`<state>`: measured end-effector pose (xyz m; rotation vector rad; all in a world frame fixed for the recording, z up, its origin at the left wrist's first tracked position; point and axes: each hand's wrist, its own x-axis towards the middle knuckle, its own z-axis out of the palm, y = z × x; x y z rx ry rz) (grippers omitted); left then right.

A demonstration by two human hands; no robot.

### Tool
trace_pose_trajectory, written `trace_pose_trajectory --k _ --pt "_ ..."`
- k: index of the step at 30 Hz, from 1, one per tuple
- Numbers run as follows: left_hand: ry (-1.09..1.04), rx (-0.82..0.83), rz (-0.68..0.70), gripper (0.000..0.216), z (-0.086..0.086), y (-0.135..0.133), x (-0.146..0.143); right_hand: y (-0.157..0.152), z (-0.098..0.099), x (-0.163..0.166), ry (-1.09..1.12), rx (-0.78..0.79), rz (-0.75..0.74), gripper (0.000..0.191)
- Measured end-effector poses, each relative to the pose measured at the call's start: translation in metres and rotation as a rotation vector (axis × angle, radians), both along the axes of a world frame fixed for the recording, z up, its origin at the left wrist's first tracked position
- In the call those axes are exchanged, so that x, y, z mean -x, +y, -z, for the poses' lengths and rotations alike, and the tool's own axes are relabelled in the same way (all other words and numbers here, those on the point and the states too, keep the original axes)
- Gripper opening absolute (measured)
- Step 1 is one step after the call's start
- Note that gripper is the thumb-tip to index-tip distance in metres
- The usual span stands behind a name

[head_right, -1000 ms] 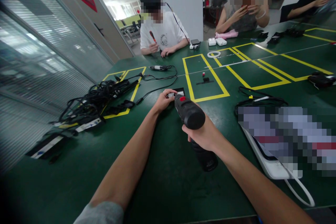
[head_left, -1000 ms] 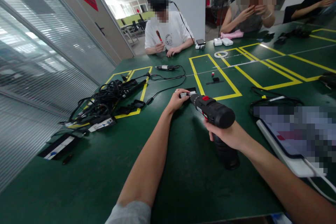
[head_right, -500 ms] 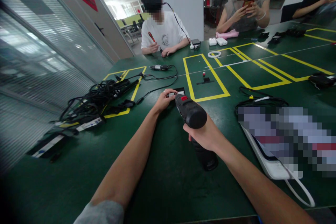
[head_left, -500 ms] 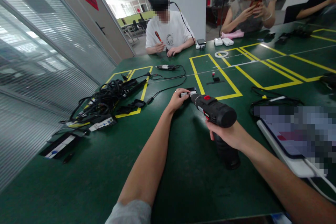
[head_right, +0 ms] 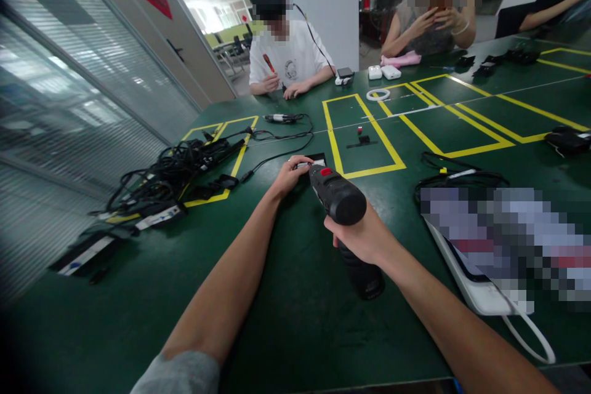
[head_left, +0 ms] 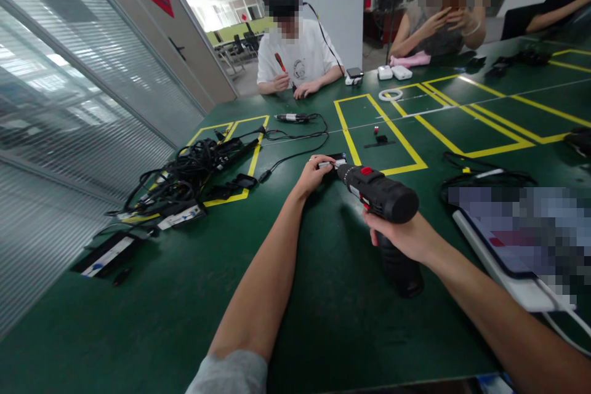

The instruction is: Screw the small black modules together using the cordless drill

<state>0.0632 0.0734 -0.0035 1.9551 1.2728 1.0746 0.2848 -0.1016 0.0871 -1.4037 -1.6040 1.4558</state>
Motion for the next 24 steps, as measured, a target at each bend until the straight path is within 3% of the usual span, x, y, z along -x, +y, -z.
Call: trace_pose_trajectory --k 24 --pt "0.024 -0.022 -0.008 0.021 -0.0016 -0.0007 -0.0015 -0.0008 -0.0008 0.0013 -0.010 -0.031 0.020 0.007"
